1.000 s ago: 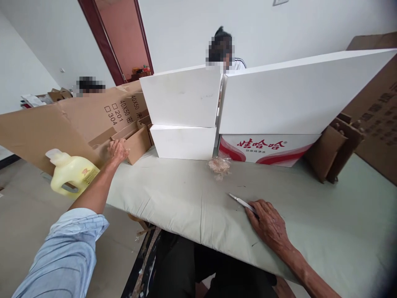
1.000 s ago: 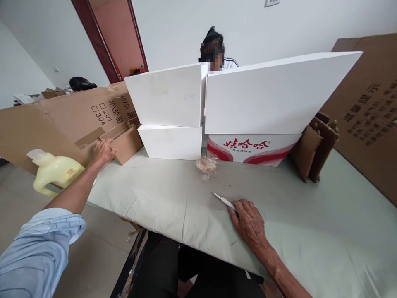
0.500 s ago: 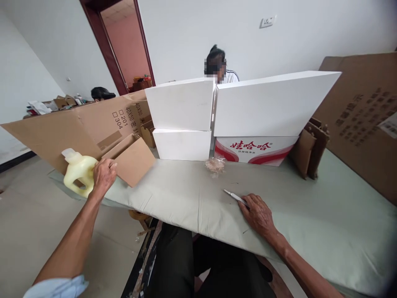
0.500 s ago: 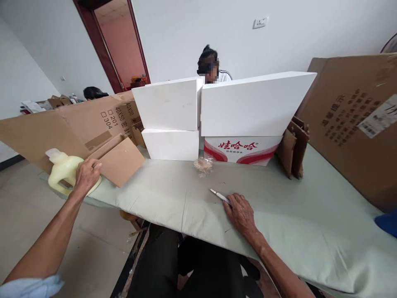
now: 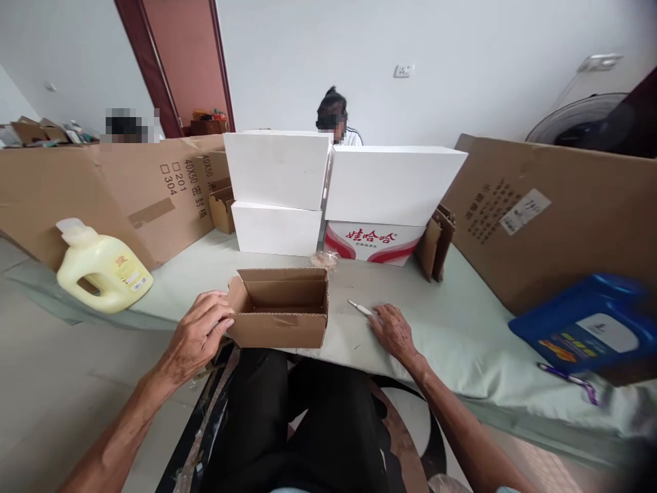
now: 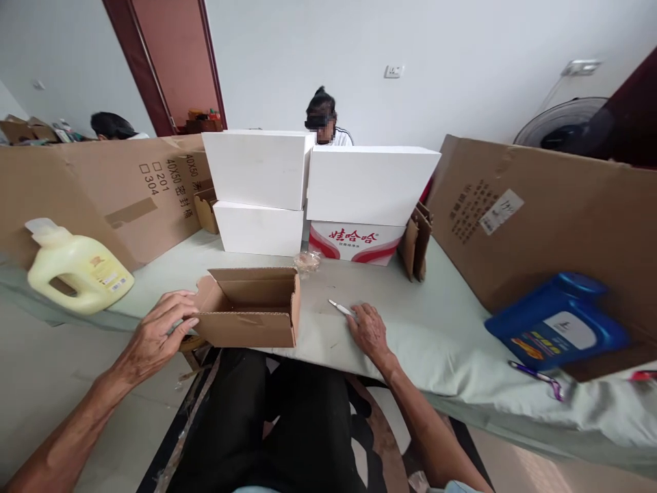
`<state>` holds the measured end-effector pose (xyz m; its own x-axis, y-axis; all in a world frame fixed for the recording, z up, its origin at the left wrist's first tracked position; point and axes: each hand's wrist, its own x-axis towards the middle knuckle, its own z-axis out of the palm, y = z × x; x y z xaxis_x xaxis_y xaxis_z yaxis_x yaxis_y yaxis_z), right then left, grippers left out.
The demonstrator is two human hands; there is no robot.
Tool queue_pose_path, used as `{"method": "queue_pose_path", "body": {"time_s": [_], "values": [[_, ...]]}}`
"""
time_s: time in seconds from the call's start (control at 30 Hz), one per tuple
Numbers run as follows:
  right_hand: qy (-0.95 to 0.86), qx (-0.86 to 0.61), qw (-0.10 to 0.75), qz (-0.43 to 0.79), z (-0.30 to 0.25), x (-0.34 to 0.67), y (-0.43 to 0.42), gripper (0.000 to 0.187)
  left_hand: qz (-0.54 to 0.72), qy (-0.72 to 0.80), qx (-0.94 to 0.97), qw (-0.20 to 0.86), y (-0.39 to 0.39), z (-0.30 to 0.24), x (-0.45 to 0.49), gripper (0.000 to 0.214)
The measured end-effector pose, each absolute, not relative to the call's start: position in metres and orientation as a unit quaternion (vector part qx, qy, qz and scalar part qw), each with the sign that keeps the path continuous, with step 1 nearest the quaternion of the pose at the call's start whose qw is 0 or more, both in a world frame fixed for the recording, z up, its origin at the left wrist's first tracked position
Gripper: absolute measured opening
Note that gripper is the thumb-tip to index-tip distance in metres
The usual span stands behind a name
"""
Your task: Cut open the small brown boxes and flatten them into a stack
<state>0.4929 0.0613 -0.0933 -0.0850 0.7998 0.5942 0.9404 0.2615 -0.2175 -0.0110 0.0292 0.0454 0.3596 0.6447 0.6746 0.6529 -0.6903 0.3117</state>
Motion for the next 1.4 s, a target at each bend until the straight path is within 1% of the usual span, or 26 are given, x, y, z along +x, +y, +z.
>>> {"method": "queue_pose_path", "body": {"time_s": [0.07,0.2,0.23,0.3,0.4,0.5,0.57,0.67,0.77,0.83,0.9,1.07,1.4], "values": [[-0.726,-0.59,0.342,-0.088,-0.079,0.478,0.054,0.031,-0.395,-0.387,-0.833,-0.015,0.031,0.042,-0.004,0.024],[-0.711,-0.535,0.456,0.007,-0.039,0.425,0.038,0.028,-0.393,-0.377,-0.839,-0.025,0.04,0.041,-0.001,0.021],[-0.714,-0.517,0.473,0.011,-0.028,0.41,0.033,0.028,-0.395,-0.375,-0.838,-0.02,0.042,0.042,-0.001,0.02],[-0.727,-0.482,0.488,-0.02,-0.007,0.382,0.027,0.031,-0.387,-0.377,-0.841,-0.013,0.044,0.046,-0.001,0.018],[-0.759,-0.427,0.48,-0.104,0.015,0.35,0.025,0.042,-0.349,-0.38,-0.857,-0.005,0.045,0.055,0.006,0.019],[-0.799,-0.392,0.438,-0.125,0.023,0.332,0.032,0.049,-0.316,-0.376,-0.871,0.026,0.044,0.064,0.018,0.023],[-0.817,-0.385,0.416,-0.104,0.023,0.327,0.04,0.046,-0.298,-0.378,-0.874,0.061,0.043,0.069,0.028,0.024],[-0.823,-0.376,0.419,-0.073,0.022,0.324,0.051,0.04,-0.266,-0.372,-0.884,0.093,0.045,0.075,0.043,0.025],[-0.821,-0.363,0.438,-0.053,0.022,0.325,0.057,0.036,-0.233,-0.363,-0.898,0.09,0.052,0.076,0.054,0.034],[-0.819,-0.356,0.448,-0.043,0.023,0.325,0.059,0.035,-0.222,-0.365,-0.9,0.084,0.06,0.074,0.057,0.036],[-0.817,-0.351,0.457,-0.036,0.023,0.325,0.06,0.034,-0.222,-0.363,-0.902,0.075,0.069,0.073,0.058,0.034],[-0.809,-0.343,0.477,-0.022,0.021,0.323,0.065,0.034,-0.247,-0.334,-0.909,0.045,0.085,0.073,0.057,0.022],[-0.804,-0.342,0.487,0.002,0.021,0.319,0.069,0.034,-0.319,-0.243,-0.916,0.021,0.094,0.071,0.054,0.021]]}}
